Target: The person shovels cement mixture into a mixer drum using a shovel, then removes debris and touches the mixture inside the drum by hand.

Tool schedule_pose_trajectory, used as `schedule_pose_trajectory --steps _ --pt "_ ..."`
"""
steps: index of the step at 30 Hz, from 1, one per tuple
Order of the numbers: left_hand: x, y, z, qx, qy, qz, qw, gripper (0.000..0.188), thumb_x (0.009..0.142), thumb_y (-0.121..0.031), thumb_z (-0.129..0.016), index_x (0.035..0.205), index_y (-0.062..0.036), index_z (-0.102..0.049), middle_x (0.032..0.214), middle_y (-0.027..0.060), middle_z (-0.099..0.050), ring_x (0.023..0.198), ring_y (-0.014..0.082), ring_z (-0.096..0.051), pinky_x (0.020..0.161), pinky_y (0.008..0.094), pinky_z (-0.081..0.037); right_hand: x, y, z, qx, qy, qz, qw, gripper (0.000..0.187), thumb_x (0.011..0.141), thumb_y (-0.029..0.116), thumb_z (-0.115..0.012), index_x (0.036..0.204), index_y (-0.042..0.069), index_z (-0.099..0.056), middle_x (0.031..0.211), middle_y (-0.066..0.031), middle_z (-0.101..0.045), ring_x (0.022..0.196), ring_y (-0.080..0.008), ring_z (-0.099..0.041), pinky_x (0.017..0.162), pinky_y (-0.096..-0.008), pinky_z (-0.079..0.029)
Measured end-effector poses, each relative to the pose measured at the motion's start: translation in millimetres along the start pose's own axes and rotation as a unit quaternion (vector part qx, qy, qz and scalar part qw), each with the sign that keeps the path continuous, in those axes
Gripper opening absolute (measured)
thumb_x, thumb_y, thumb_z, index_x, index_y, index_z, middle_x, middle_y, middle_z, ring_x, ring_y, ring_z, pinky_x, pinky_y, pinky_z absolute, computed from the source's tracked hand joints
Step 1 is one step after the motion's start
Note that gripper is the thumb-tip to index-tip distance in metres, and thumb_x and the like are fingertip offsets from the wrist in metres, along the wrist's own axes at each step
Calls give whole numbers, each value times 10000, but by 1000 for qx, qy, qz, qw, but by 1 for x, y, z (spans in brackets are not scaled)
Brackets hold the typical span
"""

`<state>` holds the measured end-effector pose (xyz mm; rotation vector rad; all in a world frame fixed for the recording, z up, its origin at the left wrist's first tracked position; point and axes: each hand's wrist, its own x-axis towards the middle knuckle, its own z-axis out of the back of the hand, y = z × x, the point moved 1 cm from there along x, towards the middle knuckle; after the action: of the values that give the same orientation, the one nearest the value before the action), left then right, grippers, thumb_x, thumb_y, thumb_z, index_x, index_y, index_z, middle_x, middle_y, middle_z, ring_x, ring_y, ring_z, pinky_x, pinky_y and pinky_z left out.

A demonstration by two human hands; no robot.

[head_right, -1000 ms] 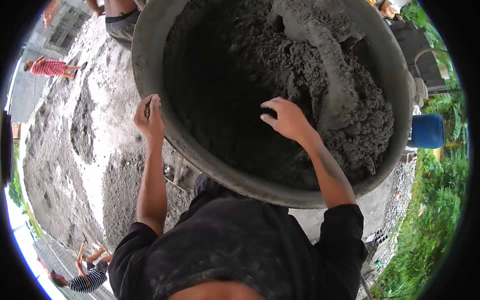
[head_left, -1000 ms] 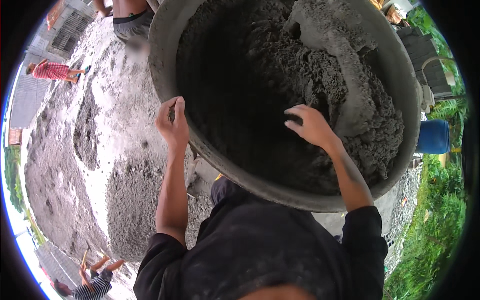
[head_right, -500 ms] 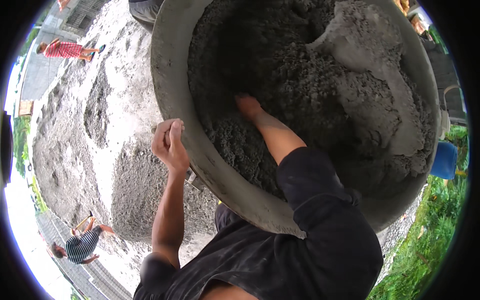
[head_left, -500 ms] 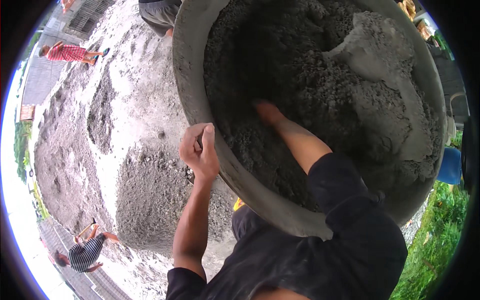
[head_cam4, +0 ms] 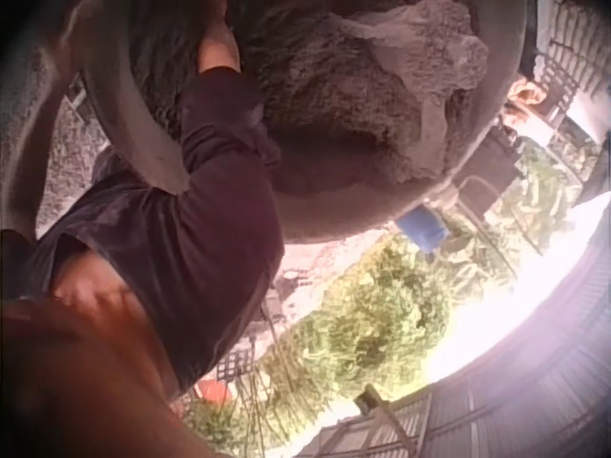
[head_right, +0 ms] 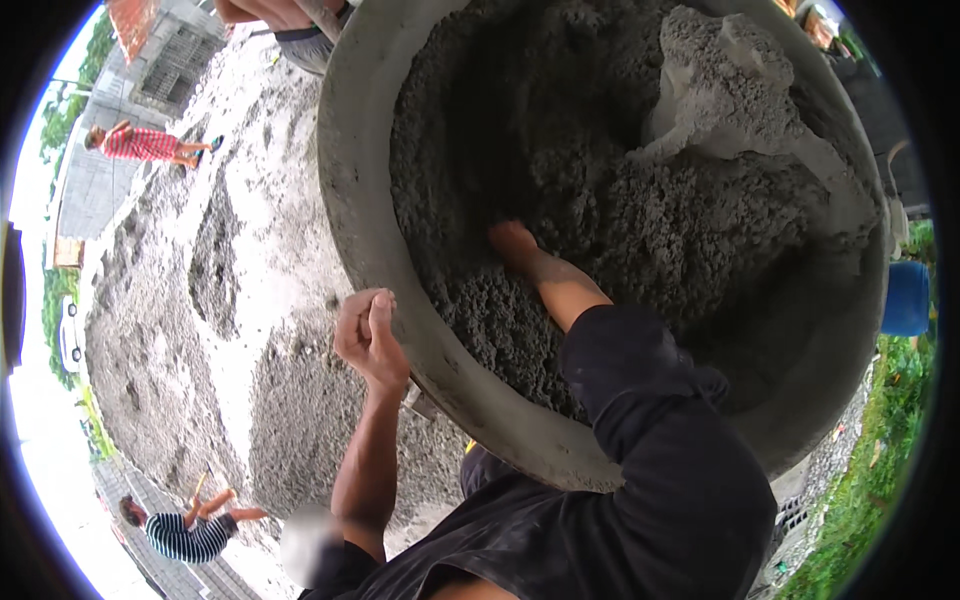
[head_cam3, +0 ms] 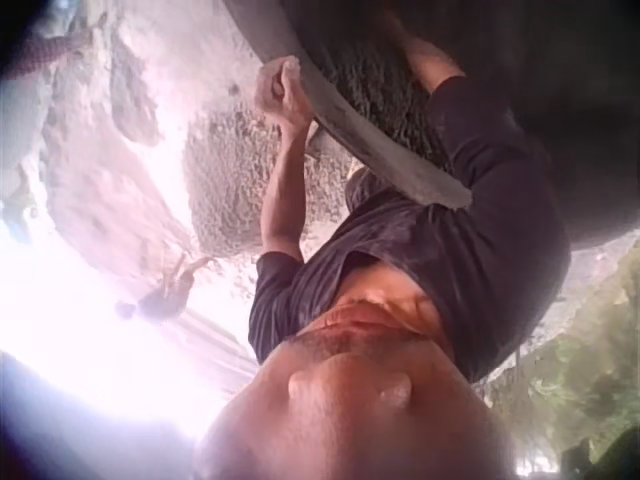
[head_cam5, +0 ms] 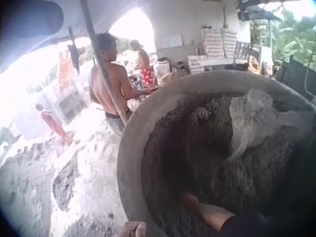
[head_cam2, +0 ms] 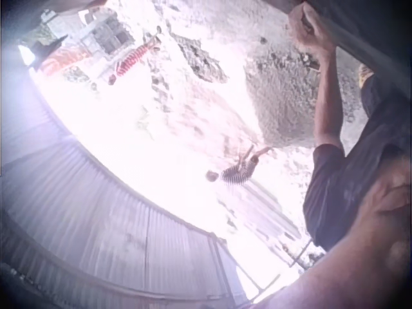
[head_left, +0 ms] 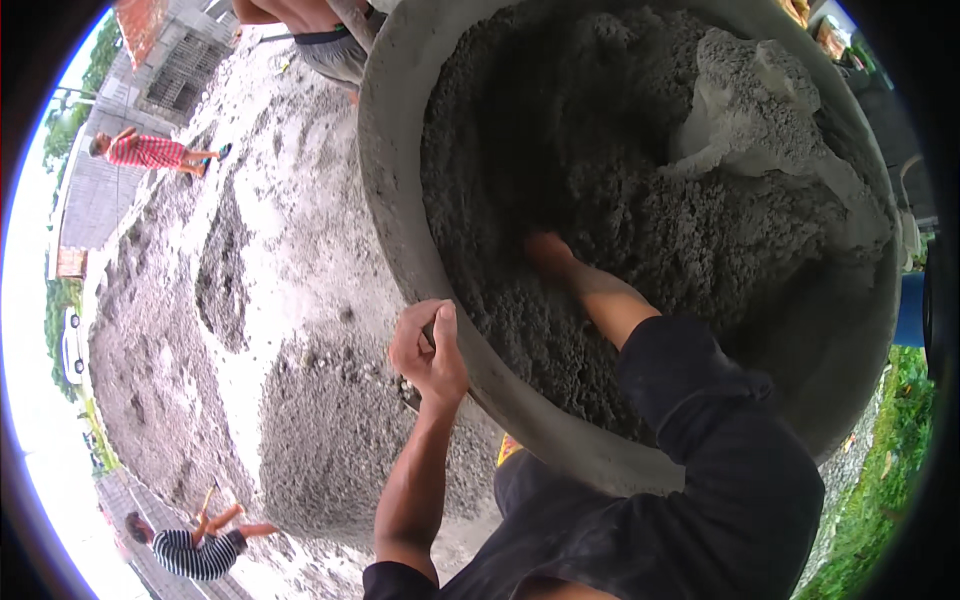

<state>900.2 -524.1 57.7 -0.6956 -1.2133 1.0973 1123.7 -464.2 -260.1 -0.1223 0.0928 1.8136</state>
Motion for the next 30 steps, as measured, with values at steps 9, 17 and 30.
schedule_pose_trajectory --steps 9,17,30 --pt "-8 5 12 -6 -32 8 999 80 827 -75 -644 787 -7 -651 730 53 -628 564 97 -454 518 257 -333 -57 -2 48 149 -109 75 980 479 669 288 -698 1088 73 -609 1022 -112 -628 991 -301 -597 860 -420 -479" --pt "-3 -6 -1 -21 -11 24 999 101 836 -108 -652 800 -14 -659 703 45 -610 562 80 -434 516 255 -325 -145 -14 178 598 27 -231 767 591 710 300 -726 1202 7 -576 1094 -119 -631 1034 -219 -582 875 -390 -489" --pt "-4 -3 6 -8 -19 -34 999 122 830 -125 -662 839 -4 -669 730 92 -635 660 181 -601 615 305 -462 -254 103 268 694 327 -129 628 801 810 571 -628 1376 45 -415 1358 -112 -476 1241 -250 -452 1020 -388 -381"
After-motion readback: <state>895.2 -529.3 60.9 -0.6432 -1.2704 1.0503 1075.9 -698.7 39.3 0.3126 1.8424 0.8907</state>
